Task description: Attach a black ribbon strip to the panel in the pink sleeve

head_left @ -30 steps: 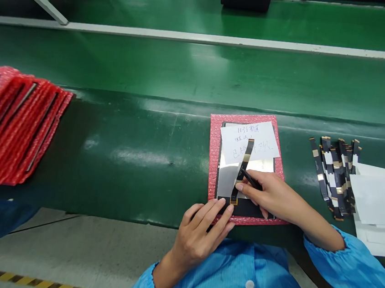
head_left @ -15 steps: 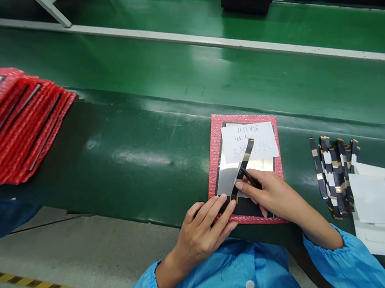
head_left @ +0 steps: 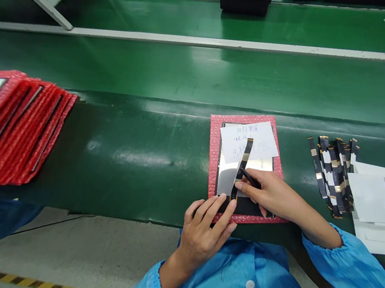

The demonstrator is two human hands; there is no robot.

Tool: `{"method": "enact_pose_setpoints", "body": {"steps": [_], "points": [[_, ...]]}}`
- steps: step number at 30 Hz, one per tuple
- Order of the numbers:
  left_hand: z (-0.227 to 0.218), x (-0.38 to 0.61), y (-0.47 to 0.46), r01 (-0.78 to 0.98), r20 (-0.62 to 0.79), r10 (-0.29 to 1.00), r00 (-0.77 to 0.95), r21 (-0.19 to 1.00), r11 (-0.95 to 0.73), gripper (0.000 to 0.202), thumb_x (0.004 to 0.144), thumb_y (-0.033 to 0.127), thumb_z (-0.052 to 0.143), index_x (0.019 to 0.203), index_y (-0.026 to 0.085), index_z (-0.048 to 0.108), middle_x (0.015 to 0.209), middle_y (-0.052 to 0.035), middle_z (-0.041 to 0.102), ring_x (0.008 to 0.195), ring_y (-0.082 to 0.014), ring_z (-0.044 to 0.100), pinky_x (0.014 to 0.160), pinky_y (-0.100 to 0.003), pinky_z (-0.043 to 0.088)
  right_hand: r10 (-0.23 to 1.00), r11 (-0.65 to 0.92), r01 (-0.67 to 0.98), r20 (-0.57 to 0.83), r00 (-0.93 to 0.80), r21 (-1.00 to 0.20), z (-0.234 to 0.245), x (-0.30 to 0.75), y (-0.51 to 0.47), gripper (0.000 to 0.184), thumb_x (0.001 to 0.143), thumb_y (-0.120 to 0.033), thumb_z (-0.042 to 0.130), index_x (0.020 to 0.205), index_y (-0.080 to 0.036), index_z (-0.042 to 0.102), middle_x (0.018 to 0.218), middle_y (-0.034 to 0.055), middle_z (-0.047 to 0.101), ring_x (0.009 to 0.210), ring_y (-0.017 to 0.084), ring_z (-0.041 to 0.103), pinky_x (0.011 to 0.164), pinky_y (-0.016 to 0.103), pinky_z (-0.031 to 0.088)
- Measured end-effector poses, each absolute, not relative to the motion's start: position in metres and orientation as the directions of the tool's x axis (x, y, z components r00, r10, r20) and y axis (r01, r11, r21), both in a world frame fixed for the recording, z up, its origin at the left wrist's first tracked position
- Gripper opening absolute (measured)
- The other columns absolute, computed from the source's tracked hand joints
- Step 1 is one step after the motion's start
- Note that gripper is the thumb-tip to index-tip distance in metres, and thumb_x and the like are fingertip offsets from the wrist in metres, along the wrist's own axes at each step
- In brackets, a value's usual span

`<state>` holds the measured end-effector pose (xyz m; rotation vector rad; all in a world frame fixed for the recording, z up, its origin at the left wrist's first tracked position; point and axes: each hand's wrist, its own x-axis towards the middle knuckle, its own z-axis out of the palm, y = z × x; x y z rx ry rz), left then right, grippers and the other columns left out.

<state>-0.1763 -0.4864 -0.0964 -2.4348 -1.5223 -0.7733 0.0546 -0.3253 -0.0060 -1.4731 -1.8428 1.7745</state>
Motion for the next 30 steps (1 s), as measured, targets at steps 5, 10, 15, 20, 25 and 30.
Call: {"method": "enact_pose_setpoints", "body": {"steps": [5,10,15,20,25,30], "points": [[-0.094,-0.175,-0.484,0.873,0.508,0.795,0.331,0.155,-0.462,0.061,0.096,0.03,0.114,0.155,0.038,0.1,0.152,-0.0189,0.093,0.13,-0.0441,0.088,0.101,-0.066,0.077,0.734,-0.226,0.493,-0.48,-0.481,-0.84,-0.006,0.055,-0.325,0.047,0.104,-0.077,0.074,0.084,-0.037,0.059,0.072,0.0008,0.064,0.06,0.027,0.06,0.056,0.039,0.039],[-0.092,-0.176,-0.485,0.873,0.496,0.81,0.312,0.186,-0.451,0.055,0.107,0.031,0.106,0.161,0.029,0.096,0.155,-0.0146,0.093,0.134,-0.0383,0.088,0.109,-0.057,0.078,0.716,-0.224,0.488,-0.483,-0.504,-0.843,-0.006,0.056,-0.325,0.042,0.105,-0.073,0.071,0.091,-0.034,0.063,0.073,-0.002,0.068,0.047,0.022,0.061,0.052,0.037,0.042],[-0.103,-0.177,-0.489,0.904,0.454,0.8,0.393,-0.031,-0.426,0.058,0.089,0.046,0.121,0.144,0.051,0.102,0.159,-0.0099,0.092,0.153,-0.0489,0.081,0.111,-0.073,0.08,0.708,-0.23,0.461,-0.473,-0.526,-0.857,-0.011,0.058,-0.324,0.045,0.102,-0.073,0.074,0.091,-0.031,0.063,0.069,-0.0064,0.065,0.041,0.021,0.065,0.046,0.034,0.043],[-0.11,-0.173,-0.48,0.883,0.595,0.724,0.349,0.049,-0.467,0.071,0.073,0.034,0.121,0.139,0.054,0.102,0.147,-0.013,0.096,0.172,-0.0516,0.071,0.116,-0.08,0.078,0.812,-0.123,0.476,-0.363,-0.456,-0.871,0.002,0.066,-0.326,0.048,0.105,-0.075,0.07,0.105,-0.028,0.077,0.075,-0.0044,0.069,0.058,0.021,0.066,0.061,0.035,0.045],[-0.111,-0.169,-0.47,0.87,0.691,0.653,0.312,0.069,-0.489,0.087,0.054,0.026,0.116,0.133,0.06,0.102,0.137,-0.0144,0.097,0.187,-0.0504,0.056,0.134,-0.081,0.072,0.871,-0.047,0.418,-0.242,-0.427,-0.907,0.023,0.077,-0.354,0.053,0.114,-0.078,0.066,0.089,-0.031,0.062,0.08,-0.0023,0.07,0.077,0.024,0.064,0.075,0.039,0.046],[-0.11,-0.167,-0.463,0.842,0.738,0.58,0.345,0.03,-0.539,0.09,0.046,0.034,0.105,0.128,0.072,0.1,0.119,-0.0114,0.098,0.193,-0.049,0.047,0.133,-0.088,0.067,0.832,-0.29,0.258,-0.376,-0.407,-0.921,0.005,0.104,-0.396,0.04,0.105,-0.083,0.082,0.119,-0.046,0.08,0.072,-0.0078,0.066,0.064,0.027,0.069,0.072,0.043,0.057]]}}
